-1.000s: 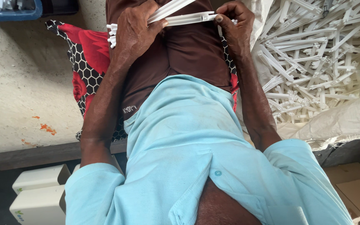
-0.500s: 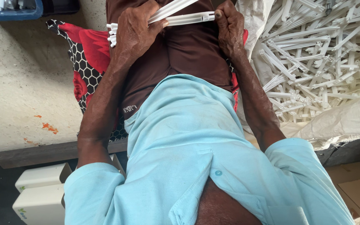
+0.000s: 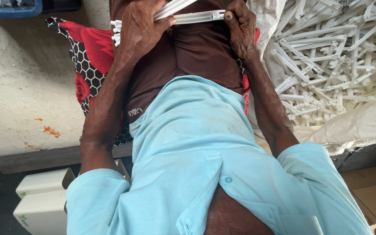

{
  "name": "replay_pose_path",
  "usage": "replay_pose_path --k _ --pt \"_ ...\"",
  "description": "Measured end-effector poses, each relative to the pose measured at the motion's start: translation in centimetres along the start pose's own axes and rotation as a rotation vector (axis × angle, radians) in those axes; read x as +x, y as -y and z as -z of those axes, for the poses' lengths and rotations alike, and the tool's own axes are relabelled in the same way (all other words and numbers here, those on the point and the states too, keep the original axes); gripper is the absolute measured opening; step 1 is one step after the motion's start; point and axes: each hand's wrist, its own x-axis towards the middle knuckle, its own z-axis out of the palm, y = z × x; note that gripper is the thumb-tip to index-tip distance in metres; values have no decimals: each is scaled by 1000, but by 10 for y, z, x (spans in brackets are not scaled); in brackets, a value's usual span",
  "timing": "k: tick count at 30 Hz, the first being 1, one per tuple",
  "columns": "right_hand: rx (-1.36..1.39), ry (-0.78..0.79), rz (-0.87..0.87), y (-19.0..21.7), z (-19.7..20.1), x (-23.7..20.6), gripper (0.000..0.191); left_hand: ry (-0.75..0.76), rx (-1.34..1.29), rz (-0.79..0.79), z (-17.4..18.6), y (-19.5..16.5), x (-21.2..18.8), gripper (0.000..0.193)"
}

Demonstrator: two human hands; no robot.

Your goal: The person sits on the floor and repeatedly picks up white plastic components from a nearby bag. They insert smaller pieces into larger housings by hand, then place the assembled units into a blue basket. The process is repeated continuously throughout the clip.

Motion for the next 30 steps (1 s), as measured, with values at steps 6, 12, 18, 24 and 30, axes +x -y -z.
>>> replay_pose_path --k 6,12,18,24,30 --pt "56 -39 -213 -15 -6 11 52 28 19 69 1 -2 1 34" --pt "-36 7 -35 8 3 0 49 2 28 37 0 1 0 35" --pt "-129 26 -123 -11 0 9 50 19 36 51 0 0 1 35" --pt "97 -65 -255 -11 -4 6 48 22 17 92 1 -3 3 36" --pt "-89 19 -13 -13 6 -5 48 -5 62 11 2 -5 -1 35"
